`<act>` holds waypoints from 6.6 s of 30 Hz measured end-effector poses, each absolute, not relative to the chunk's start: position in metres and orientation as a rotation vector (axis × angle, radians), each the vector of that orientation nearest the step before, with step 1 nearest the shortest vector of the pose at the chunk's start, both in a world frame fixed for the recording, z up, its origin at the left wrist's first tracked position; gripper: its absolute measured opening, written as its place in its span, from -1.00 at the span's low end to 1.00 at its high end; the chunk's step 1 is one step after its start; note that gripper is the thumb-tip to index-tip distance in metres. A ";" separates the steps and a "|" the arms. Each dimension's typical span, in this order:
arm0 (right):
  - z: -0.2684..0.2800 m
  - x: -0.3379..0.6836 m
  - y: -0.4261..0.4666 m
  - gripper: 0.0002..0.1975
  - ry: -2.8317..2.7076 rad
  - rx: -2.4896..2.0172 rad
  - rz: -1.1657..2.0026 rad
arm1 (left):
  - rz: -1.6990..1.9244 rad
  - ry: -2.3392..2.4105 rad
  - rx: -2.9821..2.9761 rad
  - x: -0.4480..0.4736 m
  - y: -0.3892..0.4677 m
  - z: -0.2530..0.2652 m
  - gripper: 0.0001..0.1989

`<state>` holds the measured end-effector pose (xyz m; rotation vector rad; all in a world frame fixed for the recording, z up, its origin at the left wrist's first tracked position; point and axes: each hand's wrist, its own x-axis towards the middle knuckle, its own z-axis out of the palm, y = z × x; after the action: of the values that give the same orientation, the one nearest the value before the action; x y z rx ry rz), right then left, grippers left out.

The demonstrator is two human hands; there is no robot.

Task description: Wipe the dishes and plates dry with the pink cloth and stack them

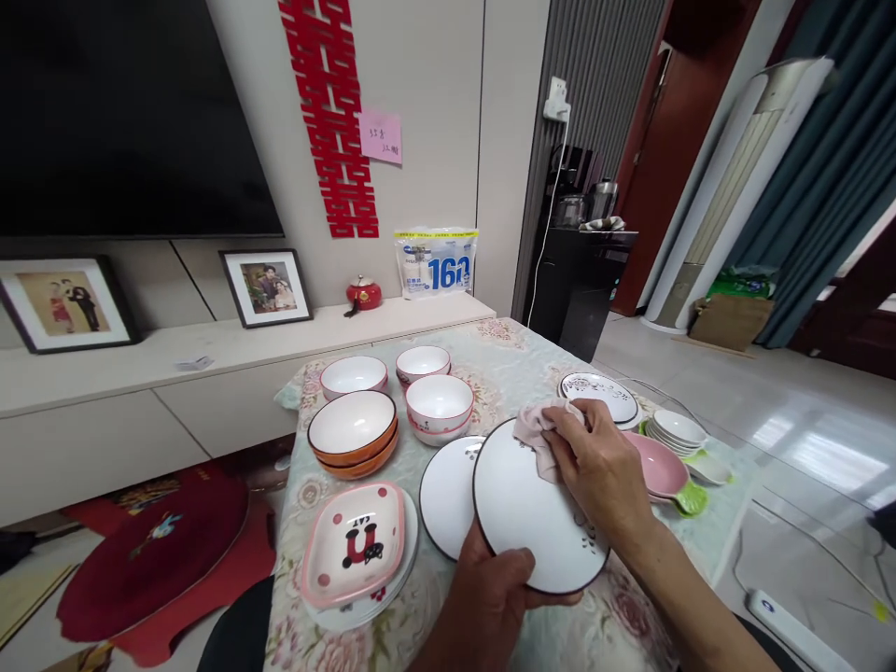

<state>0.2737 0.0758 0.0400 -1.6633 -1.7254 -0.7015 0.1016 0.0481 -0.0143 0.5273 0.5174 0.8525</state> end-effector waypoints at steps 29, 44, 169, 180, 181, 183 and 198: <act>0.035 0.246 0.106 -0.75 -1.881 -1.656 -0.359 | 1.063 0.616 0.428 0.113 0.077 -0.019 -0.32; 0.030 0.292 0.101 -0.79 -1.801 -1.765 -0.461 | 1.061 0.675 0.426 0.116 0.074 -0.017 -0.28; 0.020 0.274 0.096 -0.78 -1.834 -1.711 -0.255 | 1.113 0.610 0.165 0.113 0.079 -0.006 -0.42; 0.034 0.246 0.083 -0.76 -2.181 -1.288 0.247 | 1.041 0.555 0.244 0.113 0.077 -0.019 -0.43; 0.036 0.252 0.082 -0.74 -2.184 -1.331 0.287 | 1.041 0.554 0.246 0.113 0.077 -0.019 -0.45; 0.036 0.264 0.084 -0.73 -2.090 -1.483 0.247 | 1.049 0.576 0.246 0.113 0.077 -0.016 -0.46; 0.034 0.242 0.084 -0.78 -2.160 -1.283 0.225 | 1.006 0.493 0.288 0.118 0.069 -0.014 -0.56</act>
<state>0.2418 0.0840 0.0342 -1.2830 -2.1597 0.2253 0.1180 0.0694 -0.0139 0.2879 0.4926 1.0062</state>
